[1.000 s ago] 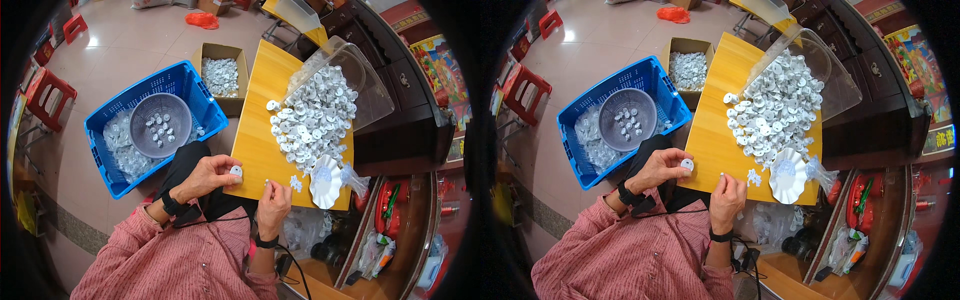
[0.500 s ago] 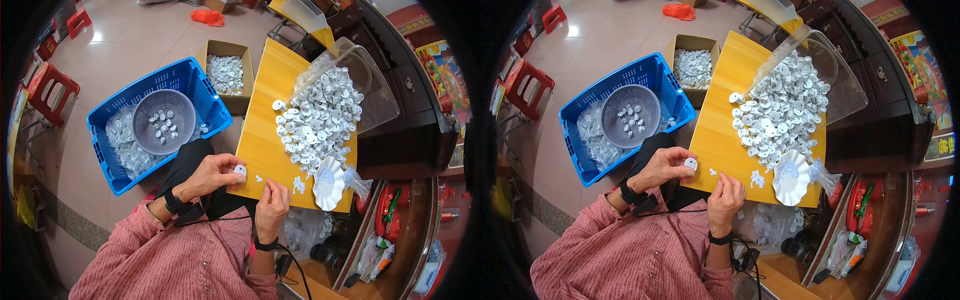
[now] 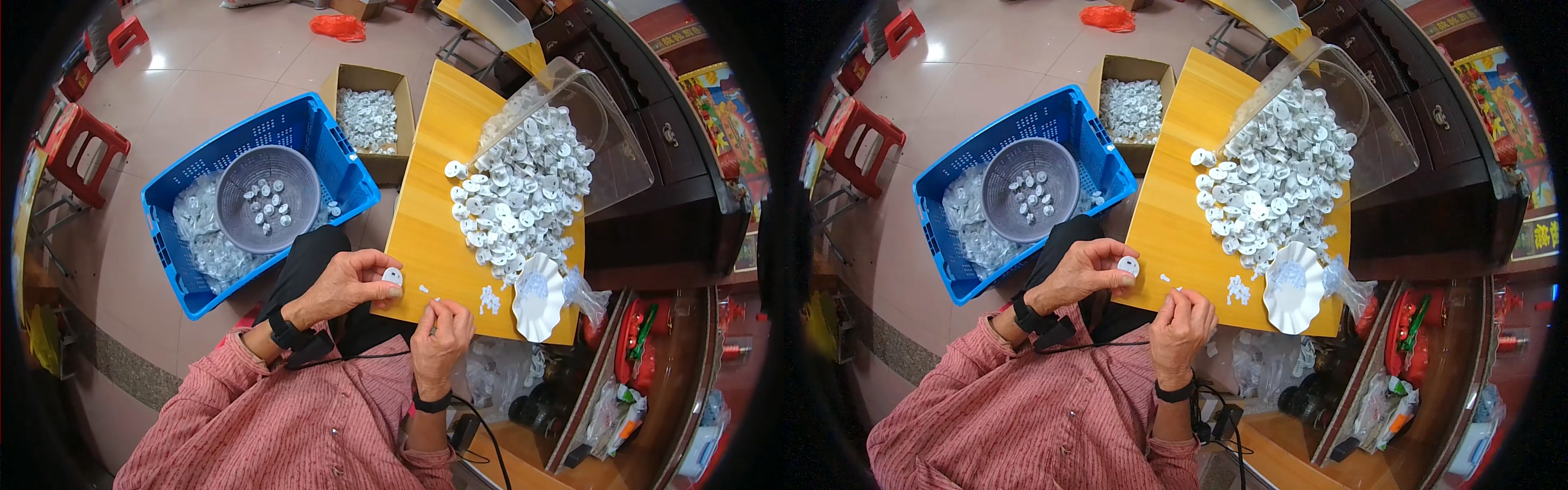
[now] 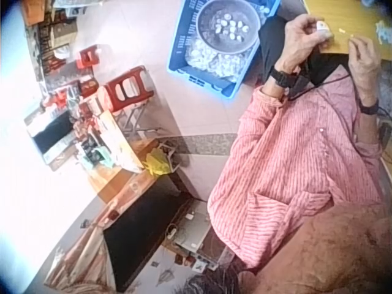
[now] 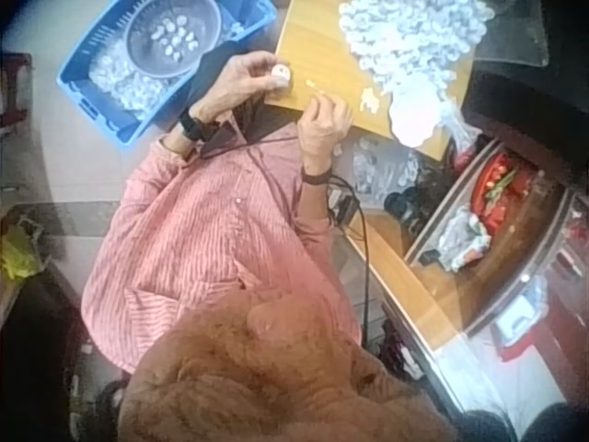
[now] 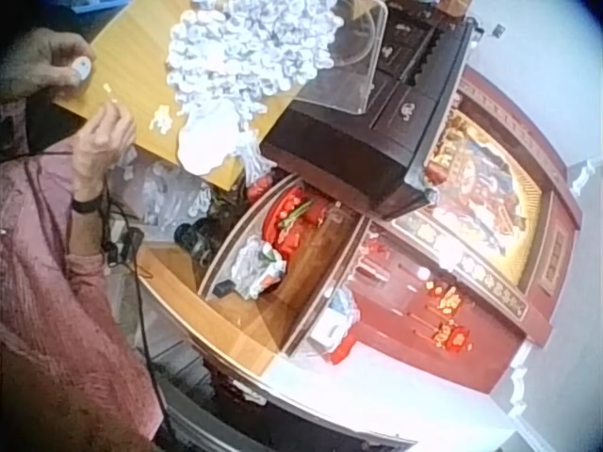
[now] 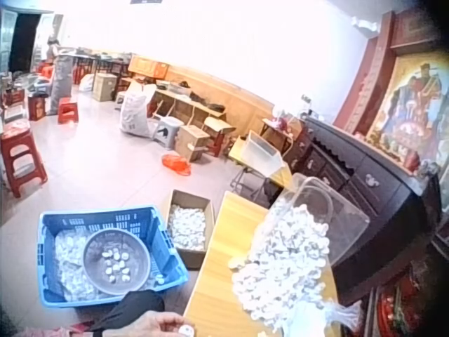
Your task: Manually assembling small white plastic components by inserting pieces together.
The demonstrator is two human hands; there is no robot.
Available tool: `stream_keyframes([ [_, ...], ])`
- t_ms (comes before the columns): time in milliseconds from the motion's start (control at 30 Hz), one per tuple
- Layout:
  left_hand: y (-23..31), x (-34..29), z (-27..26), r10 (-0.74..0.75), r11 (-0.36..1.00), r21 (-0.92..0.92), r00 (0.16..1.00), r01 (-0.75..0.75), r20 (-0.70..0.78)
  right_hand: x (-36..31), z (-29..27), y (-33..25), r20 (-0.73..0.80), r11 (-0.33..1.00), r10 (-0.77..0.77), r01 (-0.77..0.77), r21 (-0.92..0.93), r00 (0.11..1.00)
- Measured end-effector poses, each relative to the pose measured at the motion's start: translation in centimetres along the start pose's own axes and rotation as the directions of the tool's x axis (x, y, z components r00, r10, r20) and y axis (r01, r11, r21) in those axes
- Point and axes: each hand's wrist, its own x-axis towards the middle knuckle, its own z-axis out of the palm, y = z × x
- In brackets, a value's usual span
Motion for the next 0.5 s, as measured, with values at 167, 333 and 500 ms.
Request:
stream_keyframes([
  [167, -0.2, 0.0, -0.3, -0.01, 0.999, 0.031, 1.0, 0.009, 0.019, 0.2, 0.1, -0.6, 0.0, 1.0, -0.014, 0.014, -0.007, 1.0],
  [333, -0.3, 0.0, -0.4, 0.006, 0.999, 0.047, 1.0, -0.007, 0.019, 0.6, 0.2, -2.0, 0.064, 0.997, -0.057, 0.06, -0.046, 0.996],
  [500, -0.1, 0.0, -0.3, -0.002, 1.0, 0.029, 1.0, 0.002, 0.003, 0.0, -0.6, -2.8, 0.141, 0.988, -0.136, 0.144, -0.053, 0.981],
])
